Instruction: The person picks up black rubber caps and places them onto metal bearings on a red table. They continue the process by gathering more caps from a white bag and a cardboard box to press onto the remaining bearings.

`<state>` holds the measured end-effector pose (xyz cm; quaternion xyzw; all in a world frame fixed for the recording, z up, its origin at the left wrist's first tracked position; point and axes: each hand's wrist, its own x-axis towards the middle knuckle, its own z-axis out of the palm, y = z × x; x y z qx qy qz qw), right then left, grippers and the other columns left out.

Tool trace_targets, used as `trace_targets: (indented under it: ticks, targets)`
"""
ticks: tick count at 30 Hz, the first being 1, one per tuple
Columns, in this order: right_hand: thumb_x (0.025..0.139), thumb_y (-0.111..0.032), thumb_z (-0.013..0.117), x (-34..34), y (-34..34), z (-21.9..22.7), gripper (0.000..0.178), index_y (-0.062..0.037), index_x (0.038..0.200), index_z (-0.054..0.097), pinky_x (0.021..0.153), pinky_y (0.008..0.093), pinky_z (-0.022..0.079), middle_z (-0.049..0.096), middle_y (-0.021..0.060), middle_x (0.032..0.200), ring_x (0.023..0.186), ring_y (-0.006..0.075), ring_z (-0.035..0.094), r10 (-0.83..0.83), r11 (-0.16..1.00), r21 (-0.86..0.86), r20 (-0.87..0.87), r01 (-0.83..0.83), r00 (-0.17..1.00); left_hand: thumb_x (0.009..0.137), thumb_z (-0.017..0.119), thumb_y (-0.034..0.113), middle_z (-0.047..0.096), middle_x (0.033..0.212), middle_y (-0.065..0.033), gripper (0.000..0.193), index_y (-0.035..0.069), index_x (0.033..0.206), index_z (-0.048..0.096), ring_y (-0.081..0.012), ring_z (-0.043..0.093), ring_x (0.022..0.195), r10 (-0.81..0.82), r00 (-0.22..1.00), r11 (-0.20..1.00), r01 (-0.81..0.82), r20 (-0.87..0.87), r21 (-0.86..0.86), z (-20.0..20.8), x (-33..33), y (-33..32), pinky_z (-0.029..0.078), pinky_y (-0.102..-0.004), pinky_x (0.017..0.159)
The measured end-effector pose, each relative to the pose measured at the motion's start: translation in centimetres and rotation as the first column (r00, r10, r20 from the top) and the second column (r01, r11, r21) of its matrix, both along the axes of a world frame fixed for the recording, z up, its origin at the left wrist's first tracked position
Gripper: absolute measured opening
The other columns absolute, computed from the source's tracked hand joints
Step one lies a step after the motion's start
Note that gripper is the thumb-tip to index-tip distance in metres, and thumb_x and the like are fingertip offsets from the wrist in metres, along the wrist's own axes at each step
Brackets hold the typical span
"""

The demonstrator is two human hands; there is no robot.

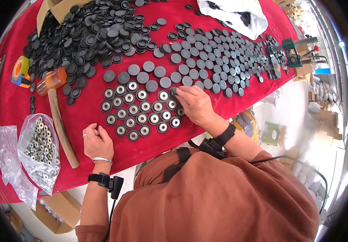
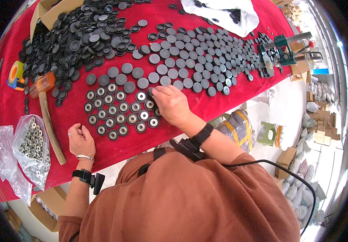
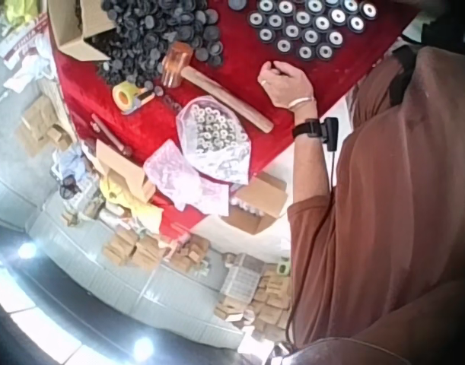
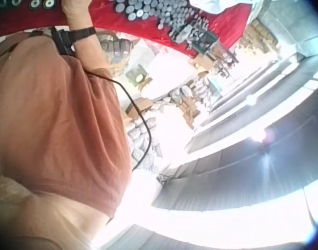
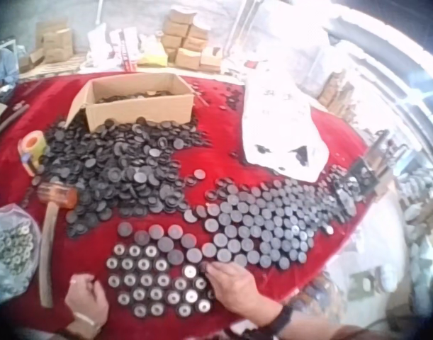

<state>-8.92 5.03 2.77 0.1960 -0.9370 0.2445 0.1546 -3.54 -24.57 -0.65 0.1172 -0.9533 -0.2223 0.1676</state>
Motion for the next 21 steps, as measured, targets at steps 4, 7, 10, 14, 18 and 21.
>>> trace_targets:
  ticks: [4, 7, 10, 14, 18, 21]
  targets:
    - [0.063, -0.003, 0.058, -0.2, 0.1, -0.9, 0.036, -0.0006, 0.098, 0.060, 0.073, 0.0324, 0.045, 0.057, 0.0086, 0.104, 0.082, 0.0226, 0.052, 0.152, 0.957, 0.259, -0.057, -0.133, 0.987, 0.080, 0.059, 0.011, 0.052, 0.070, -0.0030, 0.011, 0.007, 0.090, 0.057, -0.0208, 0.054, 0.060, -0.004, 1.000, 1.000, 0.004, -0.006, 0.006, 0.1, -0.1, 0.0, 0.045, -0.0345, 0.052]
    - [0.064, -0.004, 0.057, 0.2, -0.3, -0.2, 0.039, -0.0002, 0.103, 0.058, 0.074, 0.0332, 0.043, 0.055, 0.0103, 0.110, 0.086, 0.0231, 0.051, 0.138, 0.926, 0.352, 0.015, -0.134, 0.990, 0.080, 0.060, 0.010, 0.052, 0.070, -0.0032, 0.012, 0.007, 0.090, 0.057, -0.0206, 0.054, 0.060, -0.013, 1.000, 1.000, 0.013, -0.020, 0.000, 0.2, -0.2, 0.0, 0.045, -0.0343, 0.051]
    - [0.065, -0.008, 0.057, 0.6, 0.0, 0.1, 0.043, 0.0003, 0.107, 0.057, 0.075, 0.0345, 0.040, 0.053, 0.0118, 0.113, 0.088, 0.0228, 0.050, 0.129, 0.887, 0.432, 0.103, -0.161, 0.986, 0.080, 0.060, 0.010, 0.052, 0.072, -0.0036, 0.012, 0.007, 0.091, 0.057, -0.0206, 0.054, 0.061, -0.002, 1.000, 0.999, 0.000, 0.025, 0.044, 0.5, -0.1, 0.1, 0.045, -0.0342, 0.051]
    - [0.068, -0.014, 0.055, 0.6, 0.3, 0.7, 0.044, 0.0002, 0.109, 0.056, 0.075, 0.0363, 0.036, 0.053, 0.0118, 0.114, 0.087, 0.0196, 0.051, 0.168, 0.837, 0.505, 0.129, -0.210, 0.977, 0.079, 0.060, 0.009, 0.050, 0.074, -0.0062, 0.012, 0.006, 0.091, 0.055, -0.0229, 0.053, 0.061, -0.030, 0.999, 0.998, 0.031, -0.018, 0.049, 0.4, 0.1, -0.2, 0.044, -0.0357, 0.052]
    - [0.066, -0.015, 0.057, 0.7, -0.1, 1.4, 0.047, 0.0029, 0.110, 0.055, 0.072, 0.0366, 0.036, 0.053, 0.0111, 0.113, 0.089, 0.0201, 0.050, 0.178, 0.798, 0.556, 0.154, -0.234, 0.972, 0.080, 0.058, 0.009, 0.048, 0.070, -0.0059, 0.011, 0.006, 0.089, 0.055, -0.0241, 0.052, 0.060, -0.051, 0.999, 0.997, 0.051, -0.012, 0.050, 0.5, 0.3, -0.2, 0.043, -0.0370, 0.051]
    - [0.067, -0.012, 0.062, 0.5, 0.0, 1.2, 0.042, -0.0023, 0.108, 0.057, 0.072, 0.0355, 0.040, 0.056, 0.0094, 0.108, 0.085, 0.0222, 0.053, 0.152, 0.865, 0.455, 0.159, -0.209, 0.976, 0.079, 0.059, 0.009, 0.048, 0.070, -0.0056, 0.011, 0.006, 0.089, 0.055, -0.0239, 0.052, 0.060, -0.050, 0.999, 0.997, 0.049, -0.001, 0.058, 0.4, 0.4, -0.2, 0.043, -0.0370, 0.051]
